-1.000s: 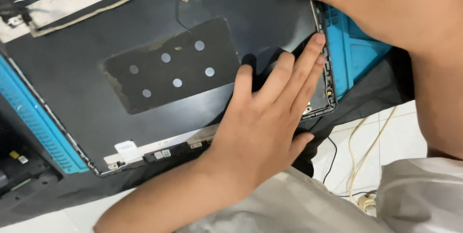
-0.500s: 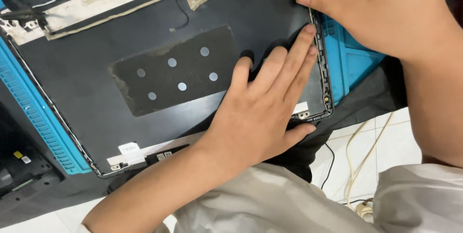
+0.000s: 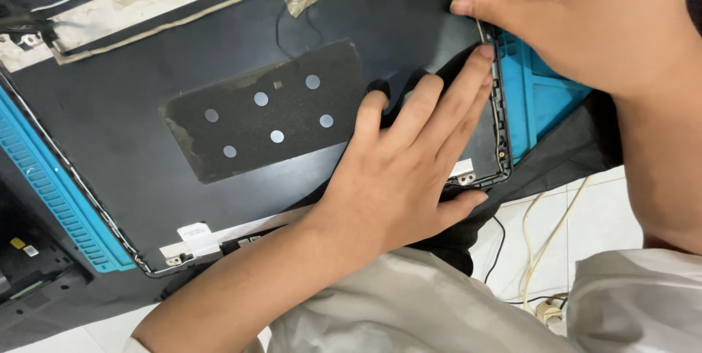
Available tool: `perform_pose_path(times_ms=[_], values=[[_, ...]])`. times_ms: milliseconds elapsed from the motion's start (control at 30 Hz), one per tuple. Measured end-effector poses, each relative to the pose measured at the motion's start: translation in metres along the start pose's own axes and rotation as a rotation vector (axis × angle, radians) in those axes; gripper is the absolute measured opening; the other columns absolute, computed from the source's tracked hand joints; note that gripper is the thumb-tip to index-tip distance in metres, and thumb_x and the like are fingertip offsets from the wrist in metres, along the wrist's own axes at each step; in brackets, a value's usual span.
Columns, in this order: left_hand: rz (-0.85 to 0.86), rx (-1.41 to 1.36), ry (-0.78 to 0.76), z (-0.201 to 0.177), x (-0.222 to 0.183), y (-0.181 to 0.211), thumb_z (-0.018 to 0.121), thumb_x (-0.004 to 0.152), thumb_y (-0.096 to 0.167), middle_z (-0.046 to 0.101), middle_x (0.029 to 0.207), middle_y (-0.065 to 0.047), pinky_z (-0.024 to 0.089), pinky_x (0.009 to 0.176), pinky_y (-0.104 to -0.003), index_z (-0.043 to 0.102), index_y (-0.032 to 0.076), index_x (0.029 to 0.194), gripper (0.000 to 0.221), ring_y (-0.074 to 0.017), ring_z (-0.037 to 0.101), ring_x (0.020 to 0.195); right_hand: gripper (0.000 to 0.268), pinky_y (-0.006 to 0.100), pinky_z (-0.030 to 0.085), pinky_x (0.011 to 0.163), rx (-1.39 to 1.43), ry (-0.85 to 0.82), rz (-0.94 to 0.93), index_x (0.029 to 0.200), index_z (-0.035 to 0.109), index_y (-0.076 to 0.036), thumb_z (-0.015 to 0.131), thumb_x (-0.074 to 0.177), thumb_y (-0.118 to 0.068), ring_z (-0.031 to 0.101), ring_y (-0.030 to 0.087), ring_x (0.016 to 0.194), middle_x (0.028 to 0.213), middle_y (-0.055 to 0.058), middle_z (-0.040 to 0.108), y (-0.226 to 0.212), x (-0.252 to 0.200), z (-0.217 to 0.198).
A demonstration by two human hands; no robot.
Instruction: Routing thin display or antenna wires into the plastic guides along the edge of a laptop screen lid.
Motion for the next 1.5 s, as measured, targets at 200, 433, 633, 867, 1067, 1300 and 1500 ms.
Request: perform_pose_path(times_ms=[200,433,633,867,1067,1300,1500], values=[[0.025,0.019,-0.004,0.0,0.0,0.002,0.068,0.088,0.066,0.028,0.169,-0.003,0.04,0.102,-0.051,0.048,0.004,0.158,0.096,-0.0259,0.042,0.134,0.016,0.02,0.046,0.068,-0.026,0.022,-0.056,0.098,0.069,0.0,0.079,0.106,-0.011,0.058,0.006,0.077,0.091,0.001,0.068,0.007,-0.005,0.001],[-0.006,-0.015,-0.014,-0.001,0.003,0.004,0.07,0.086,0.064,0.03,0.167,-0.006,0.04,0.104,-0.052,0.044,0.005,0.159,0.097,-0.0269,0.042,0.135,0.013,0.021,0.047,0.07,-0.191,0.042,-0.088,0.099,0.073,-0.003,0.077,0.103,-0.014,0.06,0.005,0.075,0.087,0.001,0.068,0.008,-0.007,0.0],[-0.016,-0.033,-0.019,-0.003,0.006,0.001,0.071,0.083,0.065,0.03,0.166,-0.007,0.039,0.102,-0.051,0.045,0.005,0.157,0.099,-0.0261,0.041,0.133,0.02,0.023,0.045,0.064,-0.095,0.008,-0.025,0.094,0.07,-0.001,0.081,0.103,-0.015,0.059,0.01,0.07,0.082,0.003,0.066,0.002,-0.001,0.001],[-0.033,-0.061,-0.038,-0.008,0.009,0.0,0.073,0.078,0.065,0.027,0.165,-0.009,0.038,0.102,-0.053,0.046,0.008,0.155,0.1,-0.0272,0.04,0.134,0.019,0.023,0.046,0.062,-0.102,-0.005,-0.04,0.093,0.069,-0.001,0.08,0.103,-0.014,0.062,0.009,0.072,0.083,0.003,0.067,-0.001,0.0,0.002],[-0.005,-0.027,-0.012,-0.008,0.006,-0.002,0.072,0.08,0.068,0.025,0.165,-0.011,0.038,0.1,-0.051,0.046,0.009,0.156,0.1,-0.0272,0.041,0.133,0.013,0.024,0.051,0.073,-0.261,0.022,-0.143,0.102,0.076,-0.003,0.074,0.105,-0.015,0.066,0.01,0.079,0.089,0.003,0.072,0.006,-0.006,0.001],[0.007,-0.036,-0.013,-0.009,0.006,-0.003,0.073,0.08,0.069,0.027,0.165,-0.011,0.038,0.1,-0.051,0.047,0.009,0.155,0.099,-0.0276,0.041,0.133,0.016,0.024,0.053,0.076,-0.221,0.066,-0.143,0.105,0.074,0.002,0.071,0.106,-0.014,0.069,0.011,0.083,0.094,0.006,0.072,0.012,-0.013,0.001],[0.011,-0.086,0.006,-0.011,0.006,-0.005,0.076,0.076,0.066,0.027,0.165,-0.011,0.037,0.101,-0.052,0.048,0.009,0.153,0.1,-0.0271,0.041,0.132,0.02,0.026,0.049,0.063,-0.251,0.05,-0.038,0.101,0.076,0.002,0.075,0.108,-0.017,0.066,0.015,0.075,0.086,0.008,0.072,0.008,-0.011,0.002]])
Point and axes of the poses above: each hand's wrist, its own x-axis towards the middle knuckle, its own z-axis out of the palm, y = z × x, the point moved 3 cm from there along x, towards the middle knuckle
